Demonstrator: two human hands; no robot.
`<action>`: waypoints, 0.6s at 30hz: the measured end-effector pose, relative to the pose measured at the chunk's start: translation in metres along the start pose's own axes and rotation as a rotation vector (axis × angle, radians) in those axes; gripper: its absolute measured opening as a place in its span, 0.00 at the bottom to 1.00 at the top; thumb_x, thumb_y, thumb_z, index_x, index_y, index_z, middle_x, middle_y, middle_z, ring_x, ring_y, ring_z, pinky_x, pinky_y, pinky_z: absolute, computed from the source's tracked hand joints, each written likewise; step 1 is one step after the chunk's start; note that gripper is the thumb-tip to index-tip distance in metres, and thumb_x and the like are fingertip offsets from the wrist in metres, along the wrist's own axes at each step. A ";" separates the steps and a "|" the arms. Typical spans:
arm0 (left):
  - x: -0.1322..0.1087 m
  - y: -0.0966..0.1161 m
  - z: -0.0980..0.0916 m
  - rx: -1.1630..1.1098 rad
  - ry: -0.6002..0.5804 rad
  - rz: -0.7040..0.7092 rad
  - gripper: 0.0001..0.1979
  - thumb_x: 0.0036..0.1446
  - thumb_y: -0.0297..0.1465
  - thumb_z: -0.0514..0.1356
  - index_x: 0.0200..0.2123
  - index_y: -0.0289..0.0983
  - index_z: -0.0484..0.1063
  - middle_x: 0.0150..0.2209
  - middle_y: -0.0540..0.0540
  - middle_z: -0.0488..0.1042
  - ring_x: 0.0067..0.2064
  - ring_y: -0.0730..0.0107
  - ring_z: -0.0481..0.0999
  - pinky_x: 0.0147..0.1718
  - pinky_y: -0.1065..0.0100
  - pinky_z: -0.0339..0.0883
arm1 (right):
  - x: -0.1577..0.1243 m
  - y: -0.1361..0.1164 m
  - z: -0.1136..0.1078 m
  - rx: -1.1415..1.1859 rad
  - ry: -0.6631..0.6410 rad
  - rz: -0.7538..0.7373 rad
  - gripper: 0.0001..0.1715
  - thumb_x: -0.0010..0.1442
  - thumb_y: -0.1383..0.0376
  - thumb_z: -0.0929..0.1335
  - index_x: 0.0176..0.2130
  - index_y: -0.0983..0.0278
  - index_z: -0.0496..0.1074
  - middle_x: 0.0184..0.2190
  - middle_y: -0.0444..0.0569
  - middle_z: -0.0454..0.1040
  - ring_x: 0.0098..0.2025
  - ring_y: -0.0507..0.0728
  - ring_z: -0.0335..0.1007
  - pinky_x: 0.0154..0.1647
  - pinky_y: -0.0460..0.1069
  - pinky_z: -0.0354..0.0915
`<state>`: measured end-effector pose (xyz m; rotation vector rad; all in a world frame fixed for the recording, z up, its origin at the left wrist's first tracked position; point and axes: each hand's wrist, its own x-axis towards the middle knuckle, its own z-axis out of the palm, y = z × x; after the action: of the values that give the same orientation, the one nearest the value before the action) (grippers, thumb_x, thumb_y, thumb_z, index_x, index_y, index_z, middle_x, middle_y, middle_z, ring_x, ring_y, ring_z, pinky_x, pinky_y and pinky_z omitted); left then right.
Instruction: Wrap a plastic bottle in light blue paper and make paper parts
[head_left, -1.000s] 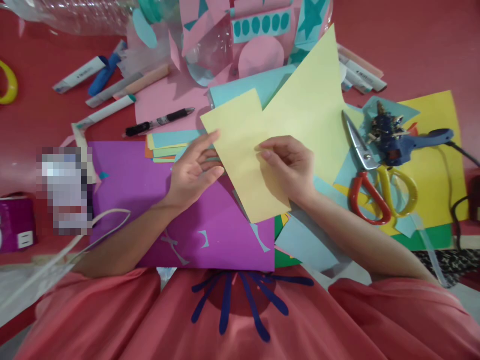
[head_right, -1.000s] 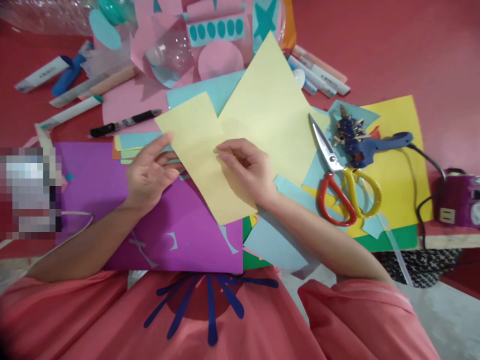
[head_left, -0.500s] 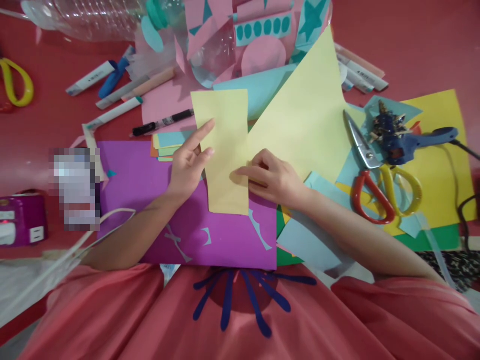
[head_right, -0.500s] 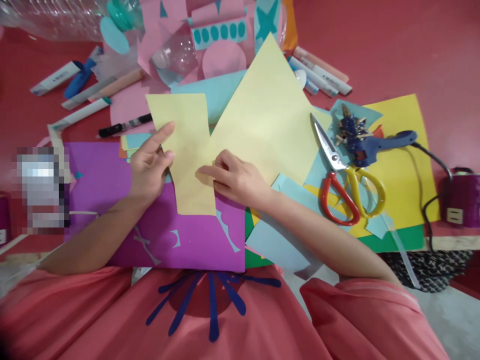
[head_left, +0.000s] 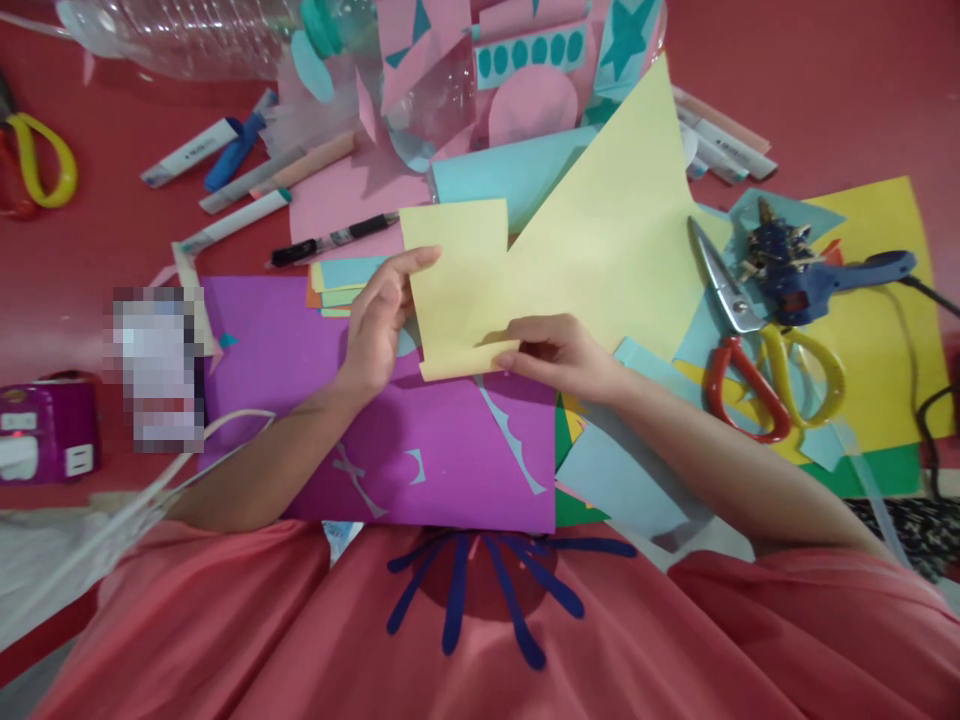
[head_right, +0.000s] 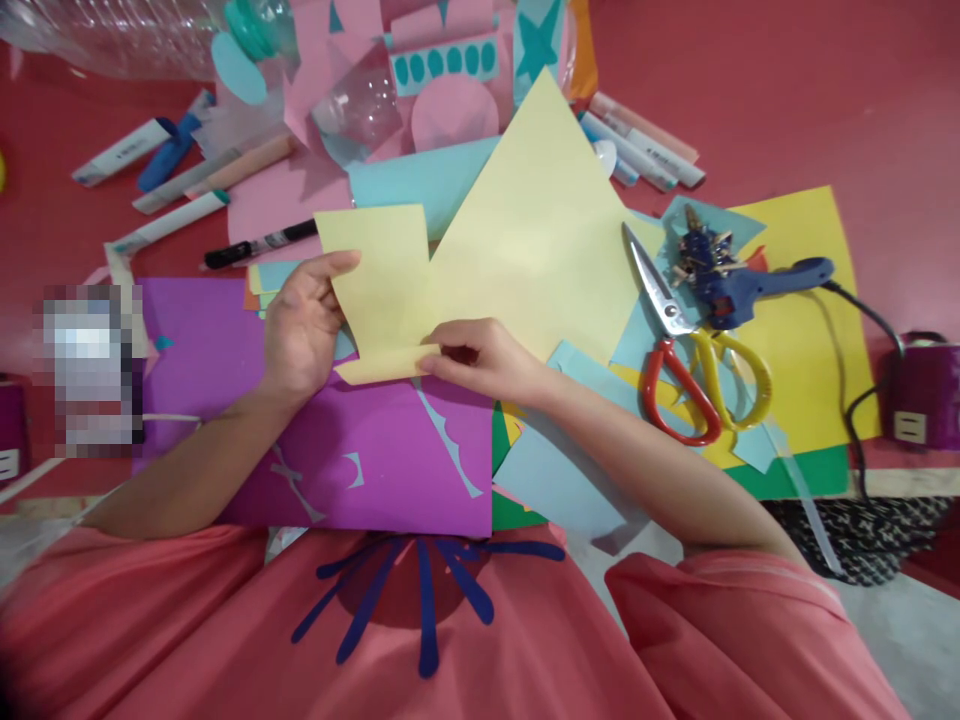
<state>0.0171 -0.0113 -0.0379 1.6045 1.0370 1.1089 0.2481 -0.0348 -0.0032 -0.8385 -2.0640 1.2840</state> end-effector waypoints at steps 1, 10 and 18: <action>-0.001 0.002 0.001 -0.081 -0.019 -0.006 0.31 0.61 0.59 0.45 0.54 0.46 0.67 0.49 0.52 0.77 0.52 0.65 0.77 0.44 0.66 0.74 | 0.000 0.000 -0.001 0.071 0.030 0.068 0.18 0.64 0.56 0.65 0.28 0.65 0.67 0.21 0.41 0.60 0.23 0.47 0.54 0.24 0.44 0.54; -0.010 0.032 0.011 0.047 -0.103 -0.096 0.22 0.53 0.48 0.64 0.44 0.38 0.72 0.43 0.44 0.77 0.39 0.68 0.77 0.34 0.69 0.71 | -0.001 0.006 0.004 0.307 0.236 0.281 0.25 0.59 0.50 0.69 0.23 0.62 0.58 0.18 0.37 0.53 0.21 0.46 0.47 0.20 0.45 0.46; -0.013 0.028 0.014 0.003 -0.061 -0.102 0.16 0.54 0.37 0.64 0.44 0.38 0.72 0.39 0.48 0.76 0.34 0.75 0.75 0.30 0.75 0.70 | 0.003 0.008 0.005 0.414 0.387 0.257 0.29 0.51 0.50 0.74 0.41 0.58 0.57 0.34 0.40 0.64 0.23 0.44 0.57 0.22 0.43 0.56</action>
<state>0.0309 -0.0330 -0.0164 1.5610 1.0686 0.9852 0.2440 -0.0327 -0.0116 -1.0774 -1.3616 1.4782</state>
